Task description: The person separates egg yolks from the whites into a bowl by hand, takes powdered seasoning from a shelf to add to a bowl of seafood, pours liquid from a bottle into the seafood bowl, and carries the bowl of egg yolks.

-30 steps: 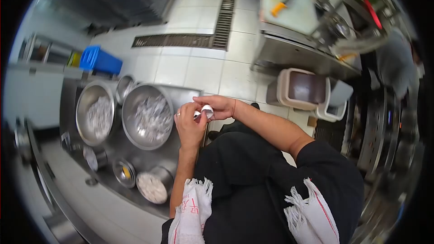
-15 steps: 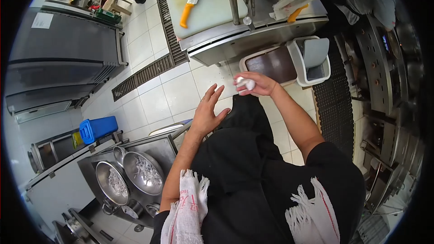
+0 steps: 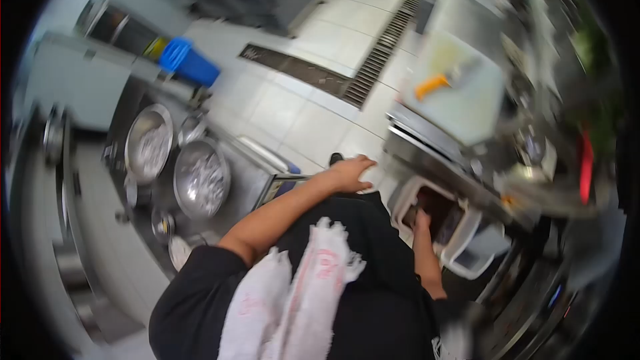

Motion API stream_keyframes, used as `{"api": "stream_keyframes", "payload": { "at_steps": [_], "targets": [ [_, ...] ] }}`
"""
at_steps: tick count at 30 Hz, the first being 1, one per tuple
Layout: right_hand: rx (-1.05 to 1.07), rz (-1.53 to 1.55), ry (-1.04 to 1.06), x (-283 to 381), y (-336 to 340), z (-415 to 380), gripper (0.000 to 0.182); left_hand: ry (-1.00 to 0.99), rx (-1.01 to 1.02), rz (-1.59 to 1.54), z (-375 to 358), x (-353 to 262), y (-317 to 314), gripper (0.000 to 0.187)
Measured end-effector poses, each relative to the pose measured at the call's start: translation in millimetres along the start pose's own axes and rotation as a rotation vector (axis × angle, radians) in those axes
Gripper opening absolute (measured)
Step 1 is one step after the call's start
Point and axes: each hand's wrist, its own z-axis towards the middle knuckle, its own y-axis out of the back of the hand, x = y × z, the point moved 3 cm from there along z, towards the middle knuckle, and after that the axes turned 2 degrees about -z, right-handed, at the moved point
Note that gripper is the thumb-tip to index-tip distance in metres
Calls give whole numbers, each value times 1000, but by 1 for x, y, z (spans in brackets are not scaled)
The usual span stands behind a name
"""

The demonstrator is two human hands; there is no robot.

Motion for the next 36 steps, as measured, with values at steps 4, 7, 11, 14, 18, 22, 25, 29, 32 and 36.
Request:
{"api": "stream_keyframes", "payload": {
  "at_steps": [4,7,11,14,18,22,25,29,32,36],
  "targets": [
    [85,-142,10,176,-50,-91,34,16,28,-37,16,25,33,70],
    [389,-289,286,291,-109,-153,38,50,34,-127,24,55,63,67],
    [638,-414,556,443,-228,-218,34,110,-53,-223,41,129,107,65],
    [682,-578,795,546,-321,-251,34,238,-120,-315,41,187,144,66],
    [612,-709,961,653,-412,-233,37,278,-345,-449,43,261,183,65],
    [451,-826,1099,716,-441,-198,34,335,-521,-517,41,312,228,60],
    [332,-768,1141,749,-447,-165,31,345,-520,-702,48,339,270,61],
    [162,-624,1198,804,-439,-135,29,407,-404,-668,74,375,320,60],
    [50,-533,1151,841,-423,-88,29,390,-362,-668,111,403,357,60],
    [-112,-498,1120,888,-401,0,27,441,-355,-571,185,464,403,59]
  ]
}}
